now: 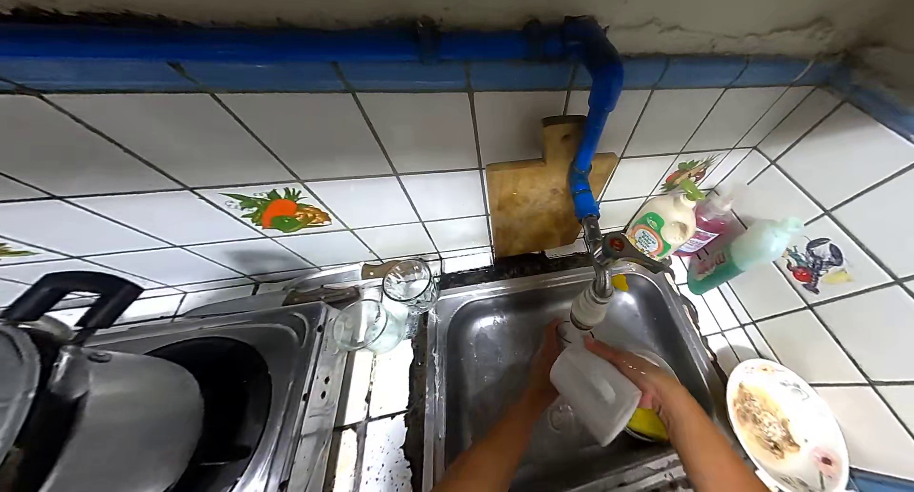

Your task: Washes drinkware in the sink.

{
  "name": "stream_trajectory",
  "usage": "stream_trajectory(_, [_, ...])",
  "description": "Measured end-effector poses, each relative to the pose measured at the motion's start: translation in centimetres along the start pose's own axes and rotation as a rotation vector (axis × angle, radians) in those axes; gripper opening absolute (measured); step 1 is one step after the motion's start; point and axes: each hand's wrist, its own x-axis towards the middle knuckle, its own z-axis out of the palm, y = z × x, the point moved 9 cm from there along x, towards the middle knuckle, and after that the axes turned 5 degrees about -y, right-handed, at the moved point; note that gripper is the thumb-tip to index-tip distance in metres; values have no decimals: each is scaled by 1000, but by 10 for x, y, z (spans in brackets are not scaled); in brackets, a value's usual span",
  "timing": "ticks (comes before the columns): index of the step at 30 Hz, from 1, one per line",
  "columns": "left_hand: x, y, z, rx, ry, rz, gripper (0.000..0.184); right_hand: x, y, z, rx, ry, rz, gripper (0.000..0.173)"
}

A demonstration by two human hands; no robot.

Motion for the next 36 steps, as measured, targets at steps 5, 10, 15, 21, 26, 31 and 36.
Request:
stream_trajectory(5, [-3,26,3,-37,-47,-76,89,-55,-53,-25,-309,88,-283,60])
stream_trajectory(10, [-13,33,12,-192,-90,-232,96,-117,-116,-14,-463,130,-611,101])
stream_trajectory(15, [-19,40,12,-319,-80,-275,87,-136,-133,10,-493,114,-698,93])
stream_trajectory(21, [-56,23,16,-711,-10,-595,80,-132,-111,41,-638,166,-741,93])
stream_trajectory(26, [-101,12,10,-962,-24,-646,61,-109,-69,38,-472,164,-639,102])
stream_trajectory(31, [-137,18,-34,-1183,-27,-590,57,-62,30,7,157,405,-456,49])
stream_trajectory(36, [-142,49,-75,-1063,-375,-422,66,-8,103,17,461,300,-187,71])
